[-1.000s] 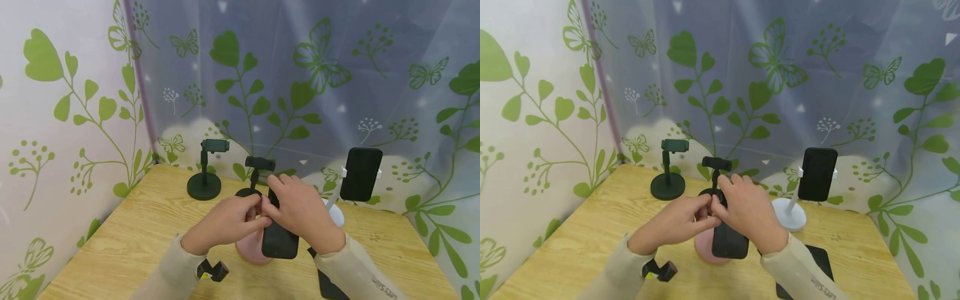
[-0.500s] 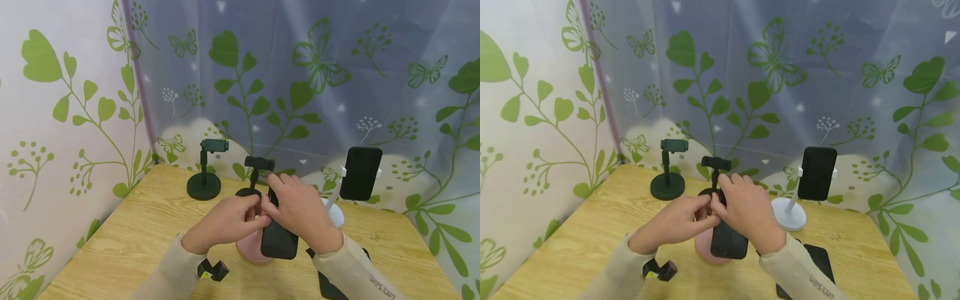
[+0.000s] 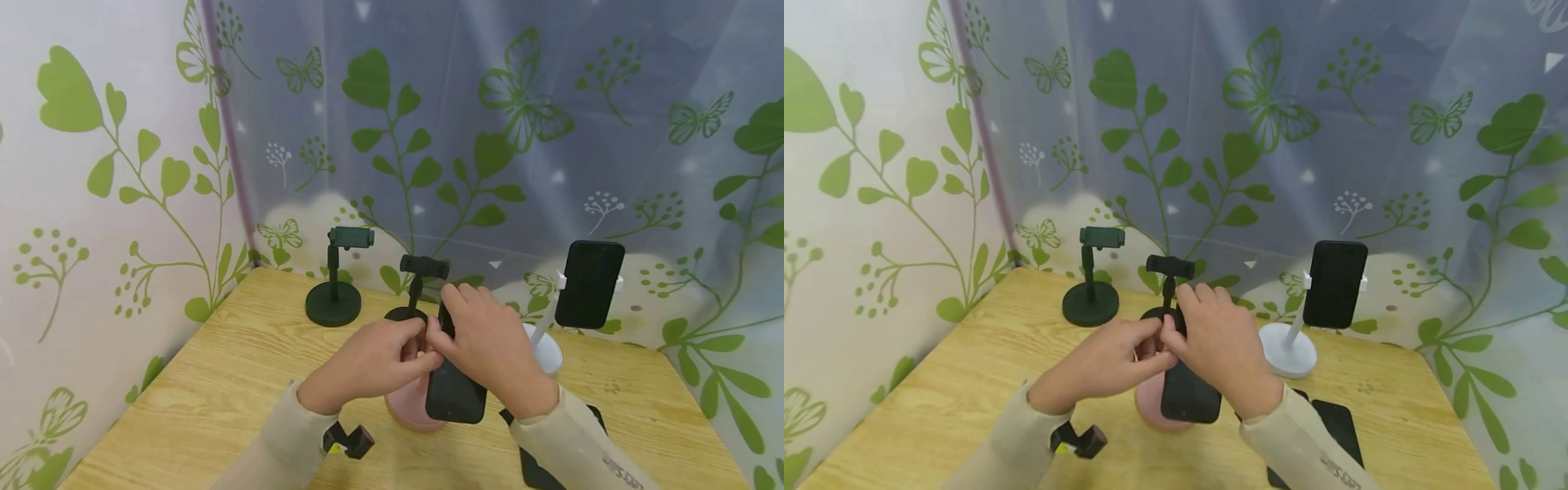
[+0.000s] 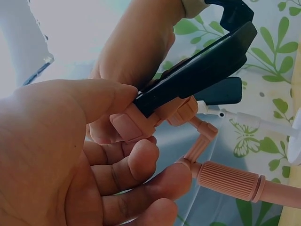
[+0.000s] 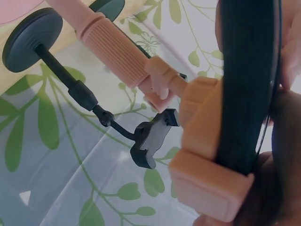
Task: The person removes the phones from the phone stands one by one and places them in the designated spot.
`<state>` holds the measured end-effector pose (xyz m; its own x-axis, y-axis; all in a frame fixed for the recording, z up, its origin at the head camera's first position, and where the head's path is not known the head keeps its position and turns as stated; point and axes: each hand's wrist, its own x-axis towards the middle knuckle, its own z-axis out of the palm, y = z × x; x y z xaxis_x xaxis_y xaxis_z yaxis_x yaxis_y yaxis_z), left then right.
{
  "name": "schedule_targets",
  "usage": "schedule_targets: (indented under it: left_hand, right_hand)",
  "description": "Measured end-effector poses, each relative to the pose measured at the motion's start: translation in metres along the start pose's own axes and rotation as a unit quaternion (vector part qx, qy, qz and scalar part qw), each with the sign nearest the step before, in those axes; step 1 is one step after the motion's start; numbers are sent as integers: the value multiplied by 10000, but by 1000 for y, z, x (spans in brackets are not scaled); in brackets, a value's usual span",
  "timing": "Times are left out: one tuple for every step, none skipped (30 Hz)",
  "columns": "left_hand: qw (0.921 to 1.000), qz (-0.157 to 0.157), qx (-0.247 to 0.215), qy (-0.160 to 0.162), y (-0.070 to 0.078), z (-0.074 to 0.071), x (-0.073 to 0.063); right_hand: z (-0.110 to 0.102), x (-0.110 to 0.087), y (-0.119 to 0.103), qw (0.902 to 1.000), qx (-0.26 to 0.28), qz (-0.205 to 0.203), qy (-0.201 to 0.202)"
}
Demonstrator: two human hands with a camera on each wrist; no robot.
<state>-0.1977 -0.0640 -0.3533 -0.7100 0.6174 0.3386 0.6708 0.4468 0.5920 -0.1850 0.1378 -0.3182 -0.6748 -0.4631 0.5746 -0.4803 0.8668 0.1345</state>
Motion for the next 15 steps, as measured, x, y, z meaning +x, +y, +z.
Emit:
schedule_targets:
  left_hand:
    - [10000,8,1,6,0,0,0]
    - [10000,13,3,10,0,0,0]
    - [10000,19,2,6,0,0,0]
    - [10000,18,2,2,0,0,-1]
    - [10000,23,1,-3,0,0,-1]
    - [10000,32,2,-8,0,1,-1]
    - [10000,35,2,-12,0,1,-1]
    - [10000,37,-2,-14,1,1,-1]
    - [10000,42,-2,-16,1,0,-1]
    - [10000,45,-3,-12,1,0,-1]
    - [10000,47,-6,-15,1,0,-1]
    - [10000,45,-9,-17,1,0,-1]
    - [10000,41,-13,-21,1,0,-1]
    - [10000,38,-17,-25,1,0,0]
    - [10000,35,-20,-28,0,0,0]
  right_hand:
    - [0,0,0,10000,-9,-29,2]
    - [0,0,0,10000,-11,-45,3]
    - [0,1,-1,10000,-5,-50,-4]
    - [0,1,-1,10000,-3,-46,-21]
    - [-1,1,-1,10000,-1,-41,-38]
    - [-1,0,-1,10000,-1,-27,-54]
    - [-1,0,-1,10000,3,-10,-68]
    - [-1,0,-1,10000,4,5,-73]
    - [-1,0,-1,10000,10,21,-74]
    - [-1,0,-1,10000,9,30,-70]
    - [-1,0,-1,10000,13,38,-59]
    - [-1,0,-1,10000,17,47,-48]
    - [-1,0,-1,10000,19,52,-36]
    - [-1,0,-1,10000,20,56,-28]
    - [-1,0,-1,10000,23,59,-17]
